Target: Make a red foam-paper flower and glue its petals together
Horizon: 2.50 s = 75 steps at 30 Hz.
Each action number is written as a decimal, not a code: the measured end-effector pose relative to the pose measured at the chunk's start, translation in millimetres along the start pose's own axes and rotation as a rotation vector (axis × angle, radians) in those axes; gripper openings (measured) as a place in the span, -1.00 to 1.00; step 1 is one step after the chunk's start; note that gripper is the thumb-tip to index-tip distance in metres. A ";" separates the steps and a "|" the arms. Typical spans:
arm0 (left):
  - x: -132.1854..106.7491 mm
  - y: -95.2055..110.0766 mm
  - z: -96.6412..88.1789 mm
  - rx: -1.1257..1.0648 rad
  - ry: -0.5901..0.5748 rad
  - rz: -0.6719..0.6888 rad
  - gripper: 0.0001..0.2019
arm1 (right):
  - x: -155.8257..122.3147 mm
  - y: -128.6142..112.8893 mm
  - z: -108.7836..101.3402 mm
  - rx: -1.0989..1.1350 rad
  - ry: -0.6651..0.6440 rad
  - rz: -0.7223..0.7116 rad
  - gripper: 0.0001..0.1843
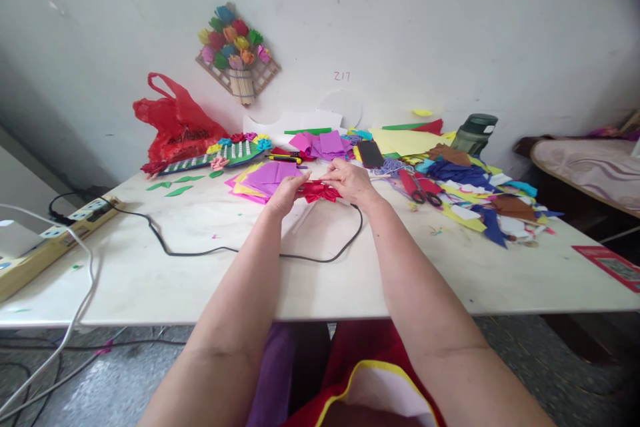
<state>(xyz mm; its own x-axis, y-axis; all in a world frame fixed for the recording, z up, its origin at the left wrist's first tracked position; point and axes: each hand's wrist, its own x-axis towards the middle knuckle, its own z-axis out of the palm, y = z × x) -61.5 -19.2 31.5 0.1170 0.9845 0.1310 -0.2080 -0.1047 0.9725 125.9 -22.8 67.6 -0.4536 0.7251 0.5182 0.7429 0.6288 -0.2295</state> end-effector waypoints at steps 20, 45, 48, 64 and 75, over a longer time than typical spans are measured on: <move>-1.5 -3.6 -0.4 -0.053 -0.104 0.108 -0.76 | 0.9 0.6 -2.2 0.034 0.051 0.107 -0.80; -1.2 0.3 6.3 -0.076 -0.025 0.043 -0.73 | 0.6 -14.9 -11.0 0.007 -0.033 0.146 -0.76; -1.1 0.6 7.0 -0.094 -0.013 0.058 -0.75 | 1.0 -13.9 -9.6 0.020 -0.024 0.138 -0.75; 3.8 -8.6 3.1 -0.067 -0.031 0.001 -0.80 | -0.5 -19.8 -8.9 -0.062 -0.055 0.185 -0.71; -0.3 -4.5 9.1 -0.142 0.063 0.002 -0.80 | -1.7 -25.3 -10.2 -0.101 -0.043 0.165 -0.71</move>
<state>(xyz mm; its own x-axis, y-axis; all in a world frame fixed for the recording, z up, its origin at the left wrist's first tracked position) -51.8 -20.3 28.8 0.0562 0.9917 0.1159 -0.3443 -0.0897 0.9346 112.9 -42.8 80.9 -0.3408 0.8283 0.4447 0.8535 0.4709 -0.2230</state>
